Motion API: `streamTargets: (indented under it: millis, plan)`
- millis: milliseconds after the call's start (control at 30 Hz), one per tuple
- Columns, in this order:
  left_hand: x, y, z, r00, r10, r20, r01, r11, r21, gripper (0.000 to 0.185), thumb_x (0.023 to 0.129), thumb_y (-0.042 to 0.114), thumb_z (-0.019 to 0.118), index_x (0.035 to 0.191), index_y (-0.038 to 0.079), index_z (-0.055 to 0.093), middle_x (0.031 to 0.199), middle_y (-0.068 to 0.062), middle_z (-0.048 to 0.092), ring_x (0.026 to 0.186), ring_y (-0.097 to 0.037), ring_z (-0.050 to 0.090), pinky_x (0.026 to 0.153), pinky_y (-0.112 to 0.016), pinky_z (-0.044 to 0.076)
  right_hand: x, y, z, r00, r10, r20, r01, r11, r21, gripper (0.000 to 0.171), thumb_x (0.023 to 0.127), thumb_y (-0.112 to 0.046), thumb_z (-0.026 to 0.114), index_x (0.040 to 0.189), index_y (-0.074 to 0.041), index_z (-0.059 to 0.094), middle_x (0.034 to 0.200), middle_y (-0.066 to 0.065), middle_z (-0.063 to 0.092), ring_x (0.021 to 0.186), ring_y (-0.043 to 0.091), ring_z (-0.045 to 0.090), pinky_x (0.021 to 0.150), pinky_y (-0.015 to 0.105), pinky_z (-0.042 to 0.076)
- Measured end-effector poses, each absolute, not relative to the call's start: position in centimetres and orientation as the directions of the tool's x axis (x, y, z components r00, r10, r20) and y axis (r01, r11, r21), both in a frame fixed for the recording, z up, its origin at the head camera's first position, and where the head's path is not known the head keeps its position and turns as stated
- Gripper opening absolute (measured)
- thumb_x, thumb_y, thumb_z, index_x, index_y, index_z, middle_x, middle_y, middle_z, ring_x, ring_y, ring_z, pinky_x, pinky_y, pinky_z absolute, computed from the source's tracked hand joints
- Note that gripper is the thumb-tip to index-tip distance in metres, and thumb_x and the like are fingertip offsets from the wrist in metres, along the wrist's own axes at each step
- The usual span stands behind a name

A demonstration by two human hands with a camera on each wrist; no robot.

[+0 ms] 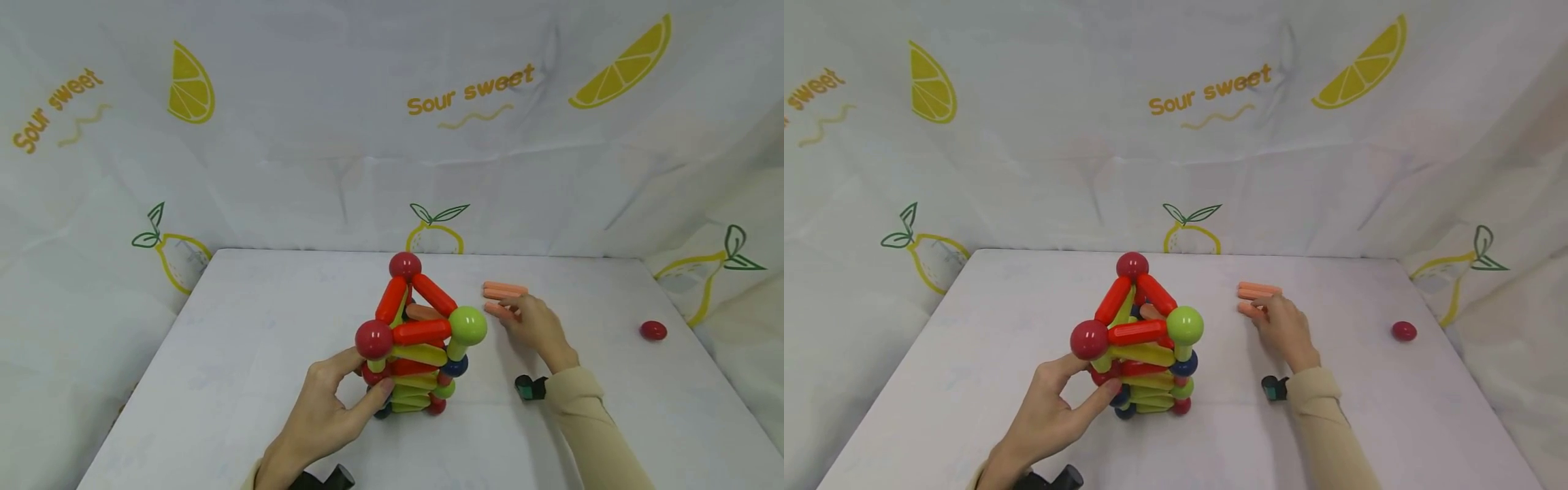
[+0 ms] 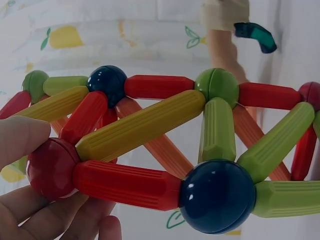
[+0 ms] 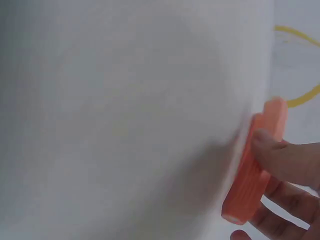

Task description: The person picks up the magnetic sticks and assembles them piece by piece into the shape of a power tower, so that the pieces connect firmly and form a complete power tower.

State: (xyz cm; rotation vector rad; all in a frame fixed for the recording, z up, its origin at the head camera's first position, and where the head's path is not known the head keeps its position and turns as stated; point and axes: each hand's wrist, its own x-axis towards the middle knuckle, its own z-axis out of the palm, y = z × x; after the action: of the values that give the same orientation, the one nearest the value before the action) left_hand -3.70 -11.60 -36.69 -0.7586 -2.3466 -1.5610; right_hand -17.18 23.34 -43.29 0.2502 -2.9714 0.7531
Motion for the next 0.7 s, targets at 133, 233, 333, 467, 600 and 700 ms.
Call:
streamTargets:
  millis: [133,233,333,467,600,700]
  plan:
    - [-3.7,-11.7,-36.7,-0.843,0.287,0.454,0.530,0.305,0.791,0.029,0.091,0.010,0.075,0.119,0.019,0.070,0.100,0.008,0.075,0.085,-0.006,0.064,0.075,-0.027,0.056,-16.4,21.5,-38.8,-0.954,-0.150,0.260,-0.278,0.770,-0.574,0.034,0.096,-0.009,0.069,0.127,0.005,0.067,0.116,0.027,0.072,0.093,0.037,0.070,0.079,0.048,0.059]
    - [-3.7,-11.7,-36.7,-0.835,0.289,0.468,0.544,0.304,0.782,0.029,0.091,0.009,0.075,0.118,0.018,0.071,0.100,0.007,0.075,0.084,-0.005,0.064,0.074,-0.027,0.056,-15.1,19.1,-33.9,-0.895,-0.164,0.415,-0.421,0.617,-0.665,0.035,0.095,-0.004,0.070,0.129,0.003,0.066,0.112,0.022,0.072,0.097,0.024,0.071,0.088,0.032,0.059]
    - [-3.7,-11.6,-36.6,-0.829,0.295,0.476,0.553,0.301,0.777,0.027,0.091,0.009,0.074,0.117,0.017,0.071,0.099,0.007,0.075,0.083,-0.005,0.064,0.073,-0.025,0.055,-13.6,16.6,-29.3,-0.793,-0.205,0.573,-0.604,0.382,-0.700,0.037,0.093,0.002,0.070,0.129,0.000,0.065,0.103,0.012,0.073,0.095,0.012,0.070,0.093,0.019,0.055]
    - [-3.6,-11.6,-36.5,-0.823,0.300,0.481,0.561,0.301,0.771,0.027,0.092,0.009,0.074,0.118,0.016,0.071,0.099,0.006,0.076,0.082,-0.004,0.063,0.072,-0.025,0.055,-12.1,13.6,-25.1,-0.657,-0.286,0.698,-0.743,0.088,-0.664,0.032,0.091,0.006,0.070,0.123,0.006,0.063,0.096,0.006,0.072,0.089,0.016,0.072,0.092,0.026,0.057]
    - [-3.6,-11.6,-36.5,-0.826,0.304,0.474,0.556,0.301,0.775,0.028,0.092,0.009,0.073,0.119,0.016,0.071,0.101,0.005,0.076,0.082,-0.004,0.063,0.073,-0.025,0.056,-11.8,11.6,-23.4,-0.610,-0.364,0.704,-0.759,0.013,-0.651,0.034,0.086,0.012,0.072,0.119,0.008,0.063,0.097,0.006,0.073,0.090,0.019,0.071,0.087,0.030,0.058]
    - [-3.6,-11.6,-36.5,-0.828,0.310,0.467,0.551,0.302,0.778,0.027,0.093,0.009,0.073,0.119,0.016,0.071,0.101,0.005,0.076,0.082,-0.004,0.063,0.073,-0.027,0.056,-11.9,10.8,-23.2,-0.613,-0.415,0.673,-0.750,0.037,-0.661,0.036,0.084,0.016,0.072,0.118,0.006,0.065,0.096,0.005,0.073,0.091,0.017,0.071,0.088,0.031,0.058]
